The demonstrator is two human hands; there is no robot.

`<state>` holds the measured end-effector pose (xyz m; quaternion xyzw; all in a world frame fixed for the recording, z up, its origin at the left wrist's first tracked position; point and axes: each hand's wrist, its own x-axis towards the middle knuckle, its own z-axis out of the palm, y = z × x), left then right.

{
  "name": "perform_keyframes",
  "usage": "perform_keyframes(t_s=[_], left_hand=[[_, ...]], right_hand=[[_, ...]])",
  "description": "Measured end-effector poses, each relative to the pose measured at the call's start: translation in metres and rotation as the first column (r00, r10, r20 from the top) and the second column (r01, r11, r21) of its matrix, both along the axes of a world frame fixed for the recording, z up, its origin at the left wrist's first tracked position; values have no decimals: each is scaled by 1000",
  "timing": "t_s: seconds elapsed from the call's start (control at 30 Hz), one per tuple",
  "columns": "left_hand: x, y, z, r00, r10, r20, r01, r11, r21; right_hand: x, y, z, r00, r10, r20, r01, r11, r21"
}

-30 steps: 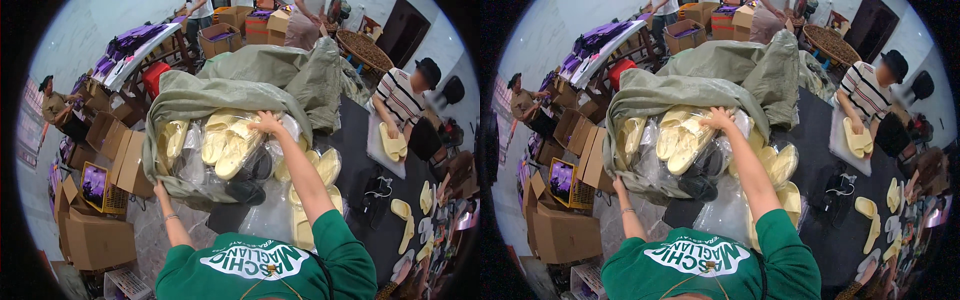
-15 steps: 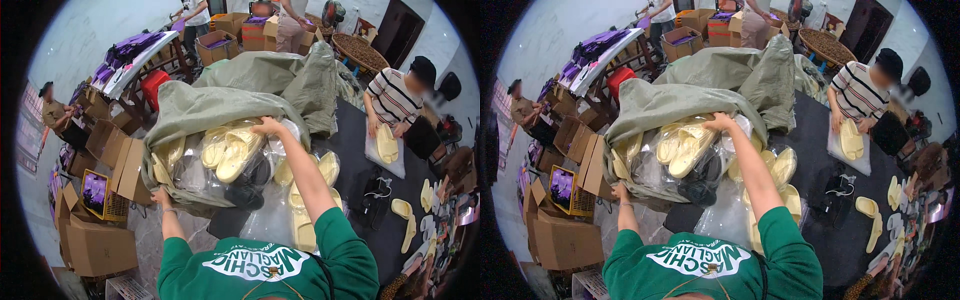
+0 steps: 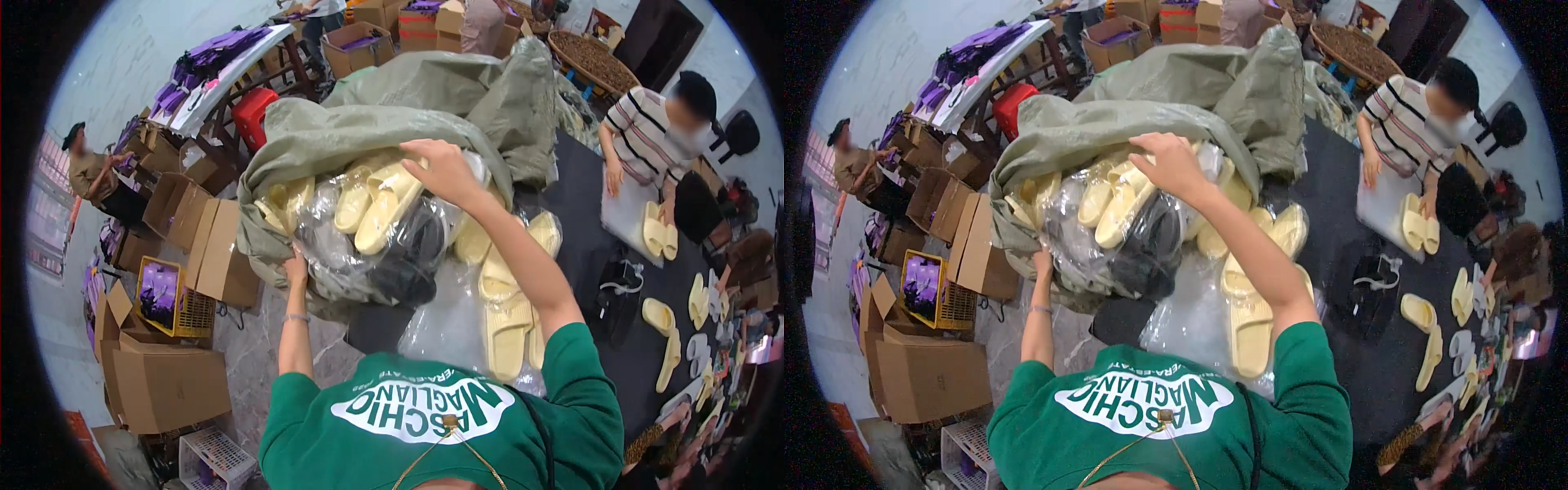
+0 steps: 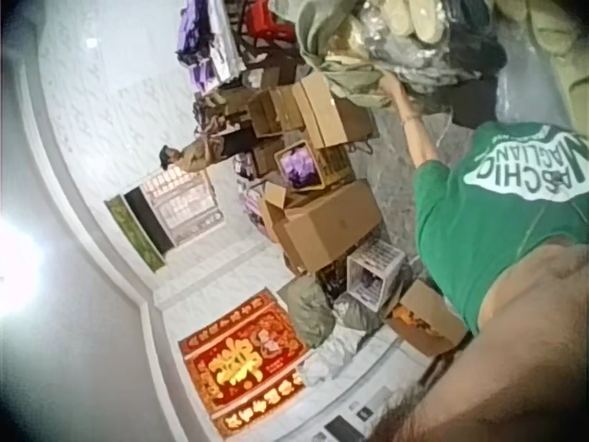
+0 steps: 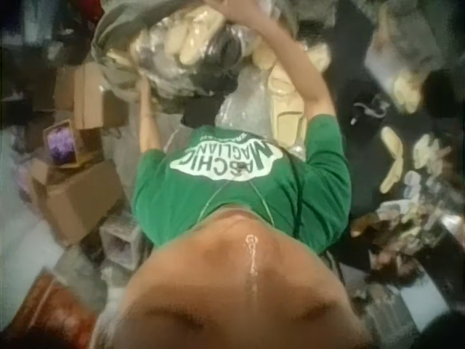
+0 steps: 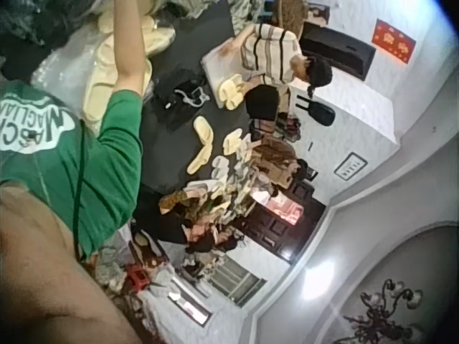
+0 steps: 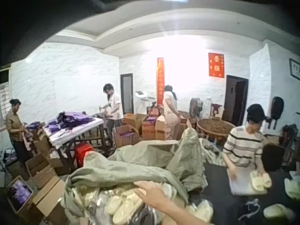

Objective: The person packs pairs of yellow, white, and black plastic slippers into clear plastic bags. They retrieve slippers from a large green sack, place them into bags, and seal them on a table. The person works alongside others in a busy room filled with boxes and packing materials.

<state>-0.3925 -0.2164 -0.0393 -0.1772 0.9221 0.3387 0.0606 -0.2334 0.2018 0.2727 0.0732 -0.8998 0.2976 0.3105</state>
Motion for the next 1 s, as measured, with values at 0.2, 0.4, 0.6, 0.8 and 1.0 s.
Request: perform_keyframes(t_s=[0.2,0.4,0.6,0.8,1.0], left_hand=[[34,72,40,974,163,-155,-136,976,171],[168,157,139,807,-97,-583,310,909,278],[296,237,163,294,-536,-791,808,581,-93],[300,253,130,316,-881,-353,732,463,-500],[215,284,145,7,-911,-412,493,362,-791]], right_hand=[[186,42,19,952,-279,126,300,929,-218],[381,50,-41,677,-614,405,735,546,-402],[480,-2,-123,535,-587,608,838,275,-471],[480,-31,-163,559,-476,679,826,389,-407],[460,-10,-201,590,-541,599,775,588,-233]])
